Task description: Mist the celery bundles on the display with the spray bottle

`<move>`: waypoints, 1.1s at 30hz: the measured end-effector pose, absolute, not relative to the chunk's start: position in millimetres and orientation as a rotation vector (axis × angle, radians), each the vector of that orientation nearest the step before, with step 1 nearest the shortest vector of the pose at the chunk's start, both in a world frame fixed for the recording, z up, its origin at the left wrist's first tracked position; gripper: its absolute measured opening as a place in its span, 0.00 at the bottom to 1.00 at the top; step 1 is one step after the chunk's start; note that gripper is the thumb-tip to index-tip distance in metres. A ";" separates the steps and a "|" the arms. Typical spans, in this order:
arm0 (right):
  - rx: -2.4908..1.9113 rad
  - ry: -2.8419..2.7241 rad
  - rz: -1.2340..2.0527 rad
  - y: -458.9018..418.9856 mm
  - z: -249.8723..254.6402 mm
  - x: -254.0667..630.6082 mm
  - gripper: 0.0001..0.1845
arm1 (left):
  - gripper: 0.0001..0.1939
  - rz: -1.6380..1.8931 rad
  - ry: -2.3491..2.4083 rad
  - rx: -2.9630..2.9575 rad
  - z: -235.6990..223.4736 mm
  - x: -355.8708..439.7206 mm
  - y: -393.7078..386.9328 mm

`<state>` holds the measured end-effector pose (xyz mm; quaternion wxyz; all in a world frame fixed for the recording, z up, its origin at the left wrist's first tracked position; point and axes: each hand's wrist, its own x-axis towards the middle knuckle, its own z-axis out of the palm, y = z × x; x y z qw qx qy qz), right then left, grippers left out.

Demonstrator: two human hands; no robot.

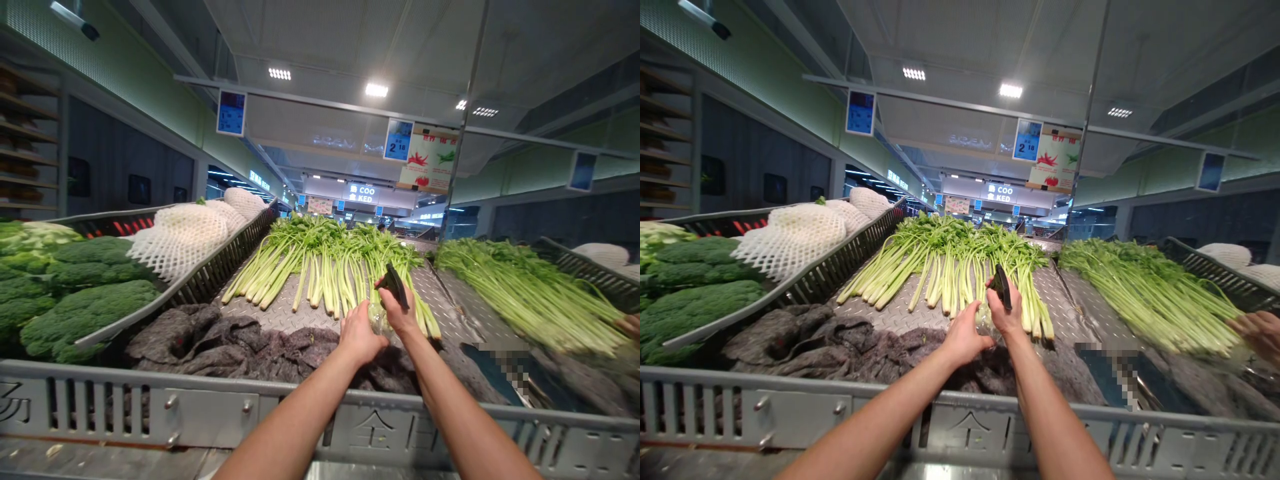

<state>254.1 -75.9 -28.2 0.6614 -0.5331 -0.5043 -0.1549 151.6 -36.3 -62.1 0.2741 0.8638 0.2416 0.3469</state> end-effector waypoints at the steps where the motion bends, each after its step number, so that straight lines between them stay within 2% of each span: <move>1: -1.201 -1.143 -0.348 -75.9 -28.3 253.7 0.09 | 0.42 0.932 0.653 2.325 -62.2 151.6 -36.2; 10: -1.193 -1.157 -0.318 -75.6 -29.5 251.7 0.13 | 0.41 0.944 0.645 2.310 -62.2 150.6 -35.1; 20: -1.249 -1.149 -0.323 -72.8 -32.6 249.1 0.10 | 0.41 0.949 0.659 2.344 -62.1 140.0 -35.0; 27: -1.193 -1.151 -0.310 -60.0 -21.0 230.1 0.15 | 0.38 1.092 0.601 2.364 -53.9 120.8 -20.9; 33: -1.243 -1.131 -0.358 -41.0 -8.2 203.3 0.11 | 0.38 1.163 0.567 2.359 -50.6 102.9 3.4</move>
